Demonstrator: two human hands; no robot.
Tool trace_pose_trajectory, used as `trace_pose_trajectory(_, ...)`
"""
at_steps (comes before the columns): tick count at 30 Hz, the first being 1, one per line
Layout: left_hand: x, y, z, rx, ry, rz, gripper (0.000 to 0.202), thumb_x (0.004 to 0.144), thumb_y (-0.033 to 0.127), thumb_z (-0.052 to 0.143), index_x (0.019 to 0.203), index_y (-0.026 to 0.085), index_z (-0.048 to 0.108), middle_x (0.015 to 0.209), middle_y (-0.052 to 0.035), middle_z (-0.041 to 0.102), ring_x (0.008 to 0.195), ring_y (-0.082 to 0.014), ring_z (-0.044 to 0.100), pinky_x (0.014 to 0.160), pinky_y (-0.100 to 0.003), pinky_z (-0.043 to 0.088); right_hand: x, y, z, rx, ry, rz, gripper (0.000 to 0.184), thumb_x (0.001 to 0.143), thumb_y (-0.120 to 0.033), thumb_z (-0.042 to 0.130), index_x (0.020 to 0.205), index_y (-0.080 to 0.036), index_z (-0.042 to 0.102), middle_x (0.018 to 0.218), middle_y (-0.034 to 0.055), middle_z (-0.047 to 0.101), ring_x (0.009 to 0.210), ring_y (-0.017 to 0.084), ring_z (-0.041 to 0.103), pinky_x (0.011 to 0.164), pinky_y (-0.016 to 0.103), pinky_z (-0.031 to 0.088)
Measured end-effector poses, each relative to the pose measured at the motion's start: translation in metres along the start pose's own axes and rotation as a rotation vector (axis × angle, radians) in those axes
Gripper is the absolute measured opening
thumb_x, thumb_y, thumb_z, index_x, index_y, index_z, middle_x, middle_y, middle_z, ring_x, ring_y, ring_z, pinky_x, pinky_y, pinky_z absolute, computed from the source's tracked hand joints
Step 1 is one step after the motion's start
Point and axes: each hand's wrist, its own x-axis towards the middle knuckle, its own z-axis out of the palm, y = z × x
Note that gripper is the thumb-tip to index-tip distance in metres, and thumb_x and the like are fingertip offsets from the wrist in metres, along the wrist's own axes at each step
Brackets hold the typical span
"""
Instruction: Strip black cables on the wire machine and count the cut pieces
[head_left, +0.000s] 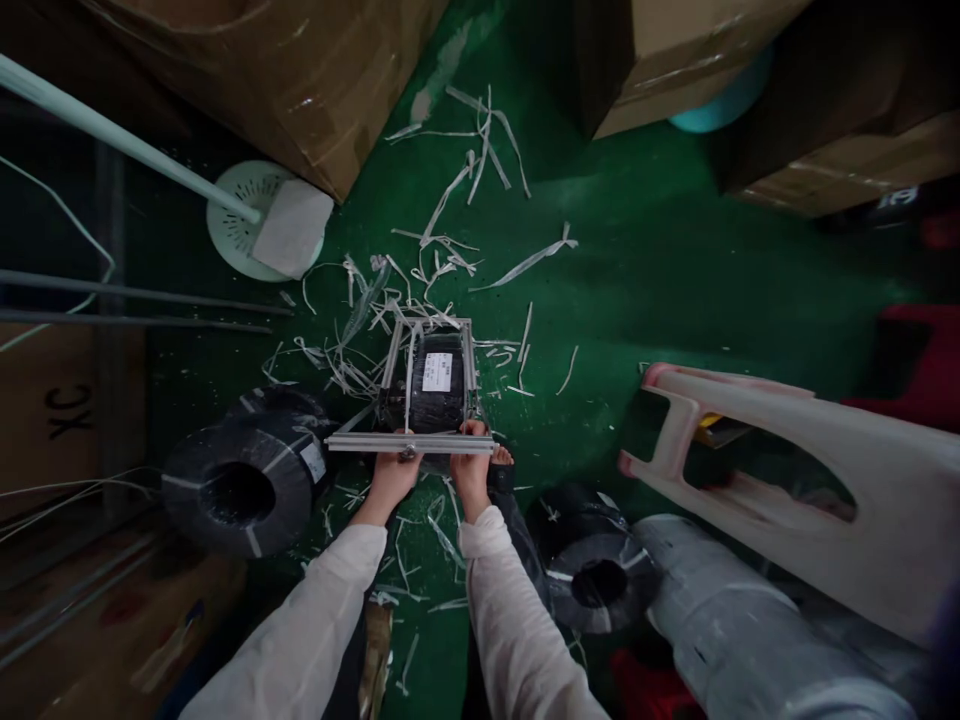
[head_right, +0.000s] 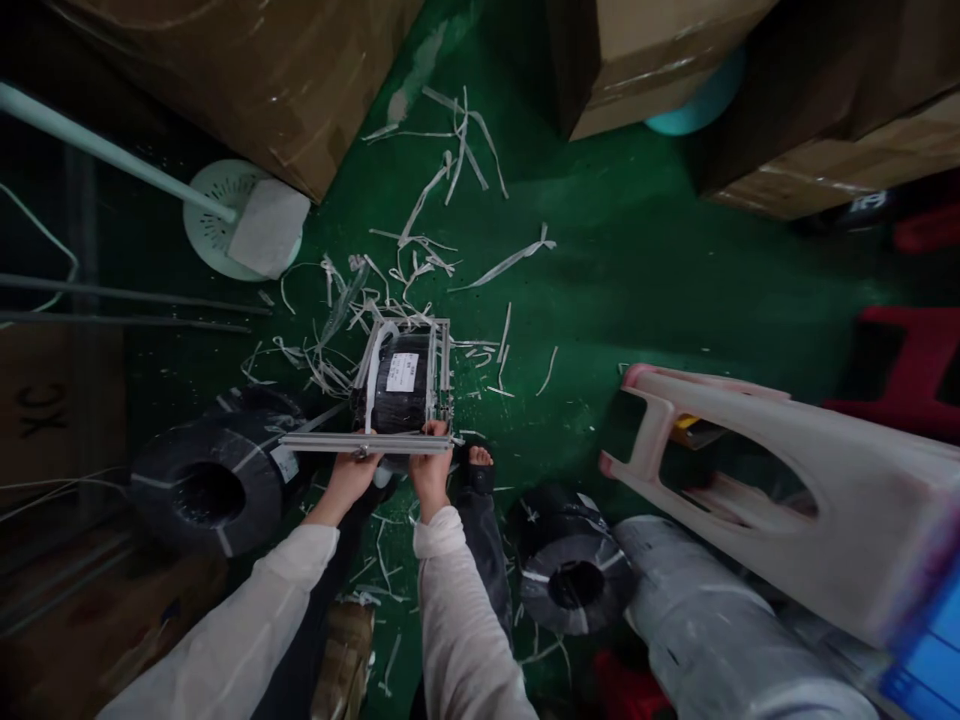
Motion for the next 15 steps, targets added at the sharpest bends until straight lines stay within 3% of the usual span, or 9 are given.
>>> trace_pose_trajectory(5, -0.006, 0.008, -0.015, 0.091, -0.040, -0.058, 0.021, 0.081, 0.033, 0.057, 0.092, 0.017, 0.063, 0.096, -0.0110, 0.067, 0.101, -0.0233, 0.060, 0.093, -0.039, 0.043, -0.026, 0.008, -0.004, -0.102, -0.002, -0.065, 0.028, 0.073, -0.022, 0.047, 0.099, -0.016, 0.054, 0.098, 0.0128, 0.058, 0.096, 0.026, 0.052, 0.088, 0.041, 0.041)
trace_pose_trajectory(8, -0.027, 0.017, -0.035, 0.107, -0.048, -0.102, 0.028, 0.075, 0.038, 0.062, 0.093, 0.017, 0.064, 0.101, -0.0116, 0.065, 0.104, -0.0247, 0.058, 0.093, -0.036, 0.042, -0.049, 0.016, -0.028, -0.157, -0.089, -0.102, 0.035, 0.073, -0.021, 0.048, 0.107, -0.015, 0.054, 0.103, 0.0138, 0.058, 0.100, 0.027, 0.052, 0.092, 0.044, 0.040)
trace_pose_trajectory(10, -0.055, 0.022, -0.050, 0.088, -0.033, -0.159, 0.032, 0.074, 0.039, 0.063, 0.097, 0.017, 0.063, 0.106, -0.0122, 0.064, 0.102, -0.0239, 0.060, 0.089, -0.034, 0.044, -0.063, 0.018, -0.061, -0.191, -0.177, -0.090, 0.037, 0.071, -0.020, 0.049, 0.107, -0.016, 0.056, 0.103, 0.0125, 0.060, 0.097, 0.026, 0.055, 0.090, 0.043, 0.042)
trace_pose_trajectory(12, -0.096, 0.026, -0.064, 0.048, 0.001, -0.241, 0.029, 0.079, 0.036, 0.057, 0.099, 0.015, 0.062, 0.106, -0.0130, 0.065, 0.096, -0.0215, 0.062, 0.084, -0.031, 0.046, -0.076, 0.011, -0.107, -0.236, -0.274, -0.093, 0.030, 0.070, -0.019, 0.049, 0.097, -0.018, 0.061, 0.096, 0.0096, 0.064, 0.089, 0.025, 0.060, 0.084, 0.040, 0.047)
trace_pose_trajectory(15, -0.180, 0.026, -0.083, -0.034, 0.067, -0.354, 0.019, 0.085, 0.027, 0.049, 0.092, 0.016, 0.062, 0.096, -0.0099, 0.068, 0.090, -0.0174, 0.064, 0.080, -0.028, 0.047, -0.098, -0.019, -0.188, -0.325, -0.374, -0.162, 0.014, 0.067, -0.017, 0.053, 0.073, -0.020, 0.065, 0.072, 0.0034, 0.066, 0.067, 0.022, 0.063, 0.065, 0.035, 0.051)
